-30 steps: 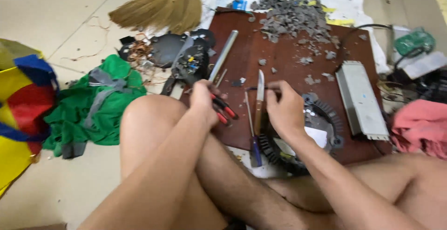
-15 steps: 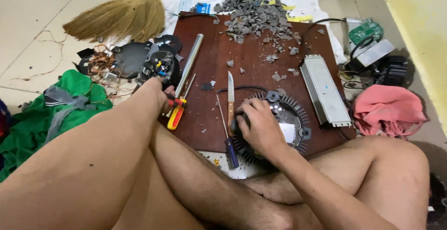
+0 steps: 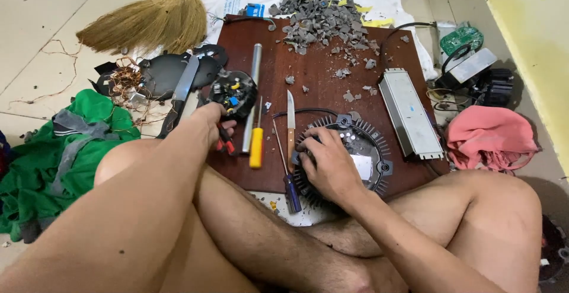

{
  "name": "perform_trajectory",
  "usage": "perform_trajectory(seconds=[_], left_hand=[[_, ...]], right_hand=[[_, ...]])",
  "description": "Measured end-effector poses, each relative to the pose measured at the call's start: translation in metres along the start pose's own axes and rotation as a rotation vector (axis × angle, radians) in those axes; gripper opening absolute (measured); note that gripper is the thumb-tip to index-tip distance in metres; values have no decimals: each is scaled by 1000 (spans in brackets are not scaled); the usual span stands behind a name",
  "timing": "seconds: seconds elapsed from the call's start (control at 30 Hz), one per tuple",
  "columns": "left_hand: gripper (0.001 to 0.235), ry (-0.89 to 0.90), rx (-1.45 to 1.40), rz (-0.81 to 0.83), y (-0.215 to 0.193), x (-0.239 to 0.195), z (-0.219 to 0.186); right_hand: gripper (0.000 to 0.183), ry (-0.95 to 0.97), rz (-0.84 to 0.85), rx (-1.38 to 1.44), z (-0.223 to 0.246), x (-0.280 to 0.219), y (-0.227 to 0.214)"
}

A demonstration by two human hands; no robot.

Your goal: The person sits on the floor and uses a screwdriver and pliers to disassemble a circular electronic component, likely a motor or fan housing. They pry open the casing and remove internal parts, placing debris on a nearby wooden board.

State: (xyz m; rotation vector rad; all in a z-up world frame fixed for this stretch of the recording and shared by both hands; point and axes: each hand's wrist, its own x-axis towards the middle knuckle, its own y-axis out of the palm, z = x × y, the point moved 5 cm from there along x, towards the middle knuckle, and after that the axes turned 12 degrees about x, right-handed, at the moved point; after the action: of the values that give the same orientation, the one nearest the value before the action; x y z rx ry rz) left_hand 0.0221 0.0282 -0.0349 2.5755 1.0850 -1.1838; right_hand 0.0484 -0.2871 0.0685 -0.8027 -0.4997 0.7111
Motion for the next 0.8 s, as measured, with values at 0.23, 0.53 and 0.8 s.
perform_trajectory(seconds=[0.23,0.53,0.8], left_hand=[[41,35,79,-421,-24,-28,-17],[35,66,7,-461,-23,-8,-7],[40,117,-468,-44,-8,-61,-5]], right_hand=[[12,5,34,-6,0,-2,-3],[22,-6,-47,21,3,-19,-18],[117,756,-103,-37,-16,-69,-57]])
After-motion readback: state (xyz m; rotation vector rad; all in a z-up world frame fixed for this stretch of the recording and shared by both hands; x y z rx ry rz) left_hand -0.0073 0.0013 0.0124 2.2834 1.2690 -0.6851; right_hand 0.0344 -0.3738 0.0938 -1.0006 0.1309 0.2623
